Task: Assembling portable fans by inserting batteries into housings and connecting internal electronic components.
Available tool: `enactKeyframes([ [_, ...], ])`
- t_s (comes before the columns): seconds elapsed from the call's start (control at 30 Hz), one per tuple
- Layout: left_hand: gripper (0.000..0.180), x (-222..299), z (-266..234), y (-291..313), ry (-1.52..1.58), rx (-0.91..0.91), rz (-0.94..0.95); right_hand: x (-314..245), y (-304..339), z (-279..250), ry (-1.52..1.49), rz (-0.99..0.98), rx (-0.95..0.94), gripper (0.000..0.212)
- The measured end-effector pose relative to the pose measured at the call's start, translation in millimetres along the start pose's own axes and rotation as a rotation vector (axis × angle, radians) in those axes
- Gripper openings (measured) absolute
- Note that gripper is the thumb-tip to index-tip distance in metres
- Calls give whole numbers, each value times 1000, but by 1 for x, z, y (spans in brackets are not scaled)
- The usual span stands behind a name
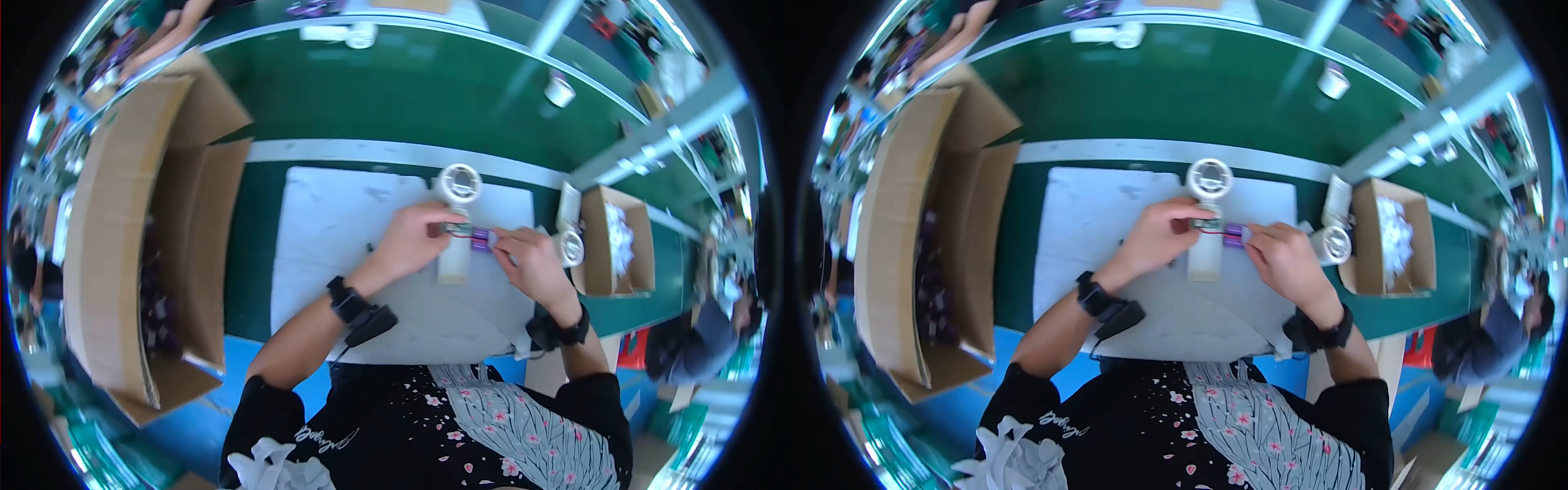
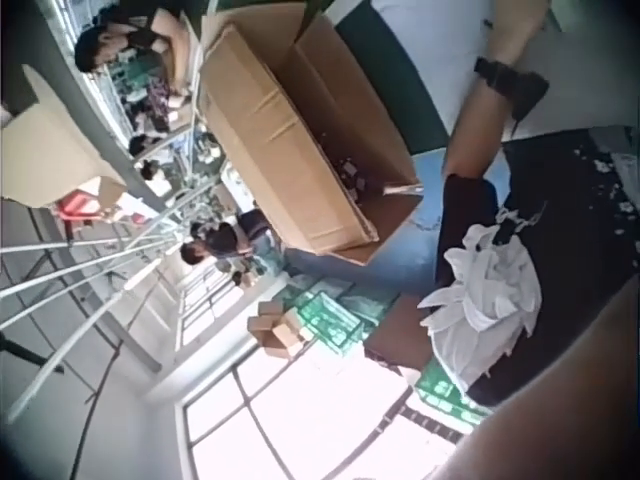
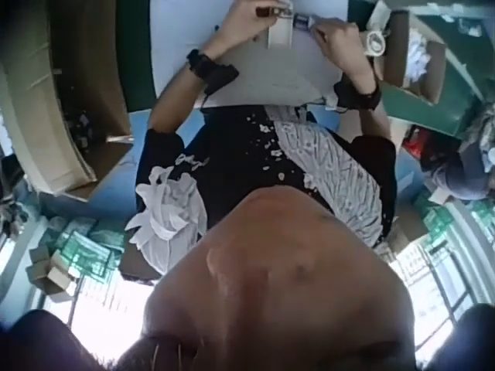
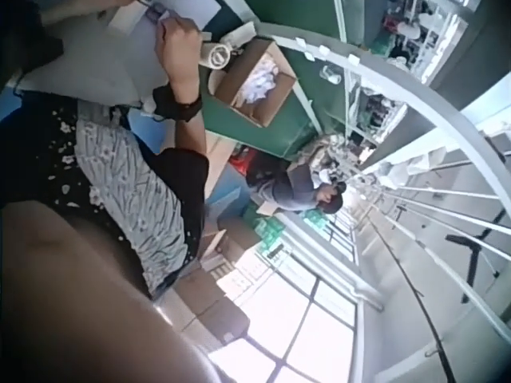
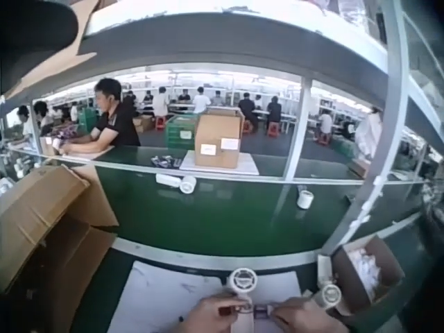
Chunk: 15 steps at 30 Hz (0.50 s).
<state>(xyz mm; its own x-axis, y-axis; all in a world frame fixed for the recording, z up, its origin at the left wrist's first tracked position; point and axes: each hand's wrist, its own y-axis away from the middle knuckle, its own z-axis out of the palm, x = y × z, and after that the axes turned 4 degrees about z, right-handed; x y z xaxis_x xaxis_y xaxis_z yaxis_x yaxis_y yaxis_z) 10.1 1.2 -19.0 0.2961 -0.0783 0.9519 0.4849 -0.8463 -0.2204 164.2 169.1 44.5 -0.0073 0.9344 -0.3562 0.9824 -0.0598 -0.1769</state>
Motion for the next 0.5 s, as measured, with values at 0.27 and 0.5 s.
enactKeyframes([
  [0.27, 32, 8, 4, 1, 31, 55, -11, 2, -1, 9, 153, 18, 58, 7],
  [0.5, 32, 4, -1, 2, 12, 118, -10, 68, -42, -34, 133, 369, 350, 16],
])
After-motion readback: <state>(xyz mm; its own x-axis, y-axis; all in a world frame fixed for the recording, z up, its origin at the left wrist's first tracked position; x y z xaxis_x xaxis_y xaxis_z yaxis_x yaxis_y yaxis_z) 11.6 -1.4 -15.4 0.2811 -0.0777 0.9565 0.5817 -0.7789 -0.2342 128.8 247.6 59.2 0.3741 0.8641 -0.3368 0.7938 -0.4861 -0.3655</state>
